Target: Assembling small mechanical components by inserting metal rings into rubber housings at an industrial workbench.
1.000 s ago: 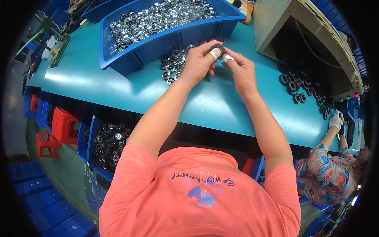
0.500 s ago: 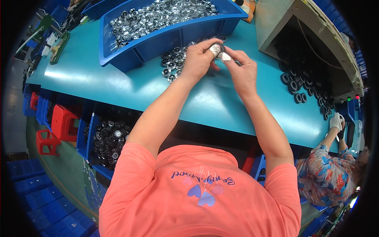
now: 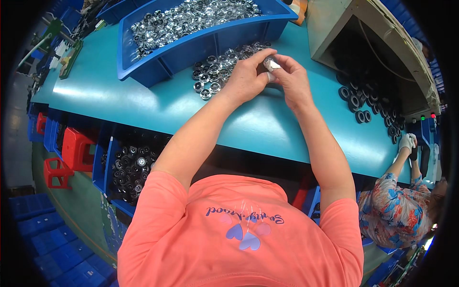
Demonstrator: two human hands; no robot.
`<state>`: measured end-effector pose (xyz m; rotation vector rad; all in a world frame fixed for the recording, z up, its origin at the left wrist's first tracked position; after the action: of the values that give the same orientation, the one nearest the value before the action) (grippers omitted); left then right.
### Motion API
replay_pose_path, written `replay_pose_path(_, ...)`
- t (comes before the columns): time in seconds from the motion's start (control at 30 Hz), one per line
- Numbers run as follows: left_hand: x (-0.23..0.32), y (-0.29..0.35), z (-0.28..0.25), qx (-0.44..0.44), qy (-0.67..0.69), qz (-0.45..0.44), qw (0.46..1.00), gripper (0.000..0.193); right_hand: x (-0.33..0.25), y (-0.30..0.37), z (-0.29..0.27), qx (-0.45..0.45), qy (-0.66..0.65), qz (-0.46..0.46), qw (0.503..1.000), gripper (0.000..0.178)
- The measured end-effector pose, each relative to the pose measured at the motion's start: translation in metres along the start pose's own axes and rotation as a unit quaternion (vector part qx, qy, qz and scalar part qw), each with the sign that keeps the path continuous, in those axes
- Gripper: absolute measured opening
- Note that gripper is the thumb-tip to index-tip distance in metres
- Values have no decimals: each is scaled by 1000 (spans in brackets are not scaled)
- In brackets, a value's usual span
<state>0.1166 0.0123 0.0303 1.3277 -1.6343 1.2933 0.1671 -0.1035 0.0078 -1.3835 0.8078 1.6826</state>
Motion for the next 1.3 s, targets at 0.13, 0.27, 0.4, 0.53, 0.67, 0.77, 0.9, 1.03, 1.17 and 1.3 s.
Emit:
replay_pose_path(0.13,0,2,-2,38,-25,10,999,51,7,-2,-1,17,-32,11,999,29)
replay_pose_path(0.27,1,6,-1,69,-26,-4,997,48,6,-3,-2,32,-11,-10,999,28)
replay_pose_path(0.4,4,9,-3,91,-57,6,994,47,13,-7,-6,37,5,-22,999,29)
replay_pose_path(0.53,10,11,-3,107,-90,31,990,46,18,-9,-5,32,-19,-3,999,32)
replay_pose_path(0.67,14,11,-1,104,-147,47,982,45,22,-9,-8,33,-47,11,998,34)
replay_pose_path(0.77,17,9,3,100,-221,61,968,44,25,-9,-11,27,-48,23,998,35)
replay_pose_path(0.9,13,8,5,69,-186,44,979,45,33,-12,-12,-23,-62,85,994,32)
replay_pose_path(1.03,0,5,3,54,-41,-12,998,48,17,-4,-7,-52,-77,102,990,29)
replay_pose_path(1.17,-4,6,4,57,-12,-29,998,48,22,-9,-11,-24,-57,72,995,28)
replay_pose_path(1.3,-1,5,4,51,-42,-16,998,48,24,-11,-12,-2,-43,66,997,26)
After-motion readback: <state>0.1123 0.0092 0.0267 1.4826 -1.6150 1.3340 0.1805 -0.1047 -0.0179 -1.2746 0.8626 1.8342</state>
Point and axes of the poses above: each hand's wrist, its own y-axis away from the middle knuckle, its own z-axis out of the palm, x = y × z, the point moved 10 cm from there along -y, towards the middle knuckle, and after that the axes turned 5 degrees about -x, right-handed, at the moved point
